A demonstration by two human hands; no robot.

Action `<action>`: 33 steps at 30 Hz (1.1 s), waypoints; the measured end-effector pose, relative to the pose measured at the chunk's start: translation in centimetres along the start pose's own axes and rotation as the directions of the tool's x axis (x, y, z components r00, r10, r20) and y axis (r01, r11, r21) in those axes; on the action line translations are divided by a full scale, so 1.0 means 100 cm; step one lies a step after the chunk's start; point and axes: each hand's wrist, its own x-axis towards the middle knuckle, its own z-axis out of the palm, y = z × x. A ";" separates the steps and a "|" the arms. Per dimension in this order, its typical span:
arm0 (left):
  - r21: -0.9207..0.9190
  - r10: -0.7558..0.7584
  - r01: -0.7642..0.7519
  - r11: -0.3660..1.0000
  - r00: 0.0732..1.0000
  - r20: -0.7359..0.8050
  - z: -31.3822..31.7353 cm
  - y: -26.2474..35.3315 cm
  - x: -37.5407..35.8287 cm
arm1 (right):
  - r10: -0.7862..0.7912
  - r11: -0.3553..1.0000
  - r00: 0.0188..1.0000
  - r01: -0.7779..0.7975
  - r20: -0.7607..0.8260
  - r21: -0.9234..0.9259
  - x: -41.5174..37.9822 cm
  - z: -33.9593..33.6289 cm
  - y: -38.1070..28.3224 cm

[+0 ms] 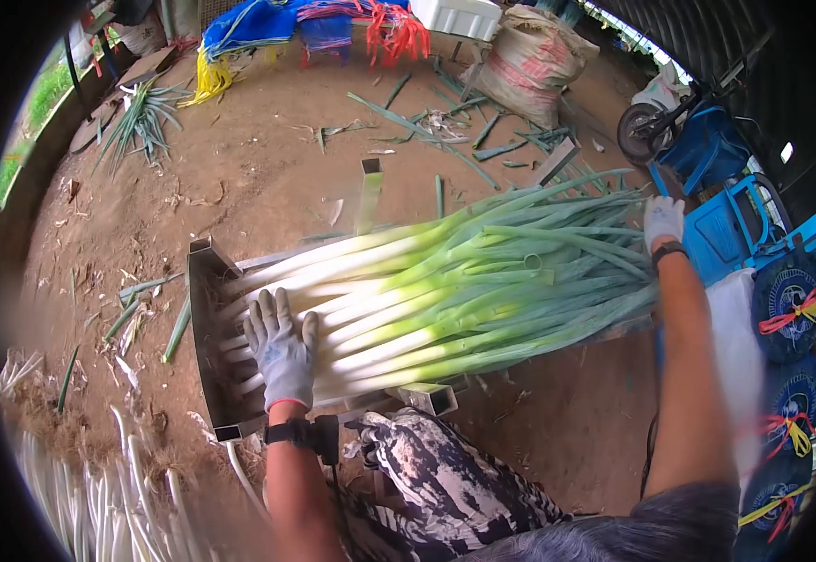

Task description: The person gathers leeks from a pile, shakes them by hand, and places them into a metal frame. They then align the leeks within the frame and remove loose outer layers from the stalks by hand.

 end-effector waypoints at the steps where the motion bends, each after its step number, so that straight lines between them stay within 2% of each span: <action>1: 0.010 0.013 -0.013 1.000 1.000 -0.013 0.003 -0.002 0.000 | 0.061 0.998 0.998 -0.061 0.011 0.009 0.003 -0.002 0.005; 2: 0.014 0.012 -0.012 1.000 1.000 -0.020 0.004 -0.003 0.000 | 0.124 0.992 0.992 -0.124 0.032 0.016 -0.006 -0.017 0.010; 3: 0.020 0.015 -0.015 1.000 1.000 -0.027 0.004 -0.003 0.000 | -0.014 0.972 0.999 0.021 -0.029 0.235 -0.015 -0.031 0.009; 4: 0.023 0.017 -0.016 1.000 0.999 -0.035 0.004 -0.002 0.001 | -0.133 0.886 0.984 0.172 -0.120 0.432 -0.032 -0.065 -0.007; 5: 0.010 -0.002 0.002 1.000 1.000 -0.010 0.001 0.000 0.002 | -0.215 0.704 0.938 0.343 -0.274 0.622 -0.039 -0.080 -0.026; 6: 0.002 0.002 -0.002 1.000 1.000 -0.012 0.000 0.002 0.002 | -0.394 0.467 0.887 0.419 -0.241 0.778 -0.036 -0.090 -0.049; 7: -0.005 0.006 -0.006 1.000 1.000 -0.017 -0.001 0.002 0.002 | -0.442 0.411 0.816 0.553 -0.372 0.725 -0.032 -0.076 -0.082; 9: 0.010 0.018 -0.018 1.000 0.999 -0.032 -0.001 -0.001 0.002 | -0.513 0.473 0.732 0.677 -0.449 0.563 -0.058 -0.104 -0.123; 11: 0.043 0.028 -0.026 0.999 0.998 -0.051 0.004 -0.001 0.001 | -0.508 0.537 0.637 0.760 -0.580 0.365 -0.065 -0.106 -0.167; 12: 0.054 0.025 -0.022 0.998 0.998 -0.051 0.004 -0.002 0.002 | -0.417 0.353 0.601 0.798 -0.682 0.488 -0.053 -0.089 -0.197; 14: 0.068 0.030 -0.028 0.997 0.999 -0.038 0.003 0.000 0.001 | -0.462 0.244 0.523 0.852 -0.717 0.464 -0.081 -0.128 -0.201; 15: 0.051 0.030 -0.028 0.998 0.999 -0.036 0.003 0.002 0.003 | -0.603 0.327 0.471 0.882 -0.644 0.339 -0.127 -0.200 -0.182; 16: 0.036 0.031 -0.030 0.999 0.999 -0.034 0.002 0.002 0.002 | -0.670 0.317 0.263 0.947 -0.695 0.053 -0.144 -0.224 -0.185; 17: 0.024 0.028 -0.027 0.999 0.999 -0.033 0.001 0.001 0.003 | -0.363 0.144 0.090 0.989 -0.927 0.039 -0.159 -0.237 -0.191; 20: 0.044 0.050 -0.048 0.998 0.998 -0.047 0.002 -0.001 0.002 | -0.225 0.293 -0.002 0.953 -0.974 -0.070 -0.204 -0.295 -0.160; 22: 0.028 0.027 -0.026 0.999 0.999 -0.021 -0.001 0.000 0.001 | -0.157 0.478 -0.077 0.867 -0.985 -0.144 -0.205 -0.320 -0.129; 23: 0.019 0.014 -0.014 1.000 1.000 -0.015 -0.003 0.001 0.002 | -0.115 0.573 -0.161 0.795 -0.980 -0.198 -0.194 -0.337 -0.108; 25: 0.011 0.023 -0.022 1.000 0.999 -0.035 0.000 0.000 0.003 | -0.070 0.810 -0.316 0.535 -0.946 -0.239 -0.145 -0.348 -0.082; 26: 0.007 0.025 -0.024 1.000 0.999 -0.044 0.002 -0.001 0.002 | -0.100 0.777 -0.285 0.576 -0.953 -0.254 -0.099 -0.347 -0.065; 28: 0.016 0.018 -0.017 1.000 0.999 -0.027 0.002 -0.002 0.002 | -0.019 0.825 -0.133 0.558 -0.991 -0.090 -0.031 -0.335 -0.024; 29: 0.019 0.016 -0.015 1.000 1.000 -0.019 0.001 -0.001 0.003 | 0.046 0.875 -0.090 0.484 -0.995 -0.004 0.008 -0.321 -0.014; 30: 0.002 0.008 -0.008 1.000 1.000 0.001 -0.002 0.001 0.003 | 0.110 0.890 0.240 0.408 -0.964 0.203 0.042 -0.295 -0.008; 31: -0.015 0.000 0.001 1.000 1.000 0.020 -0.007 0.003 0.003 | 0.185 0.888 0.536 0.268 -0.823 0.374 0.061 -0.279 -0.007; 32: -0.030 -0.009 0.011 1.000 0.999 0.039 -0.010 0.003 0.004 | 0.220 0.830 0.644 0.271 -0.732 0.488 0.027 -0.275 -0.015; 33: -0.019 -0.003 0.003 1.000 1.000 0.014 -0.007 0.002 0.005 | 0.128 0.797 0.690 0.355 -0.712 0.488 0.029 -0.258 -0.028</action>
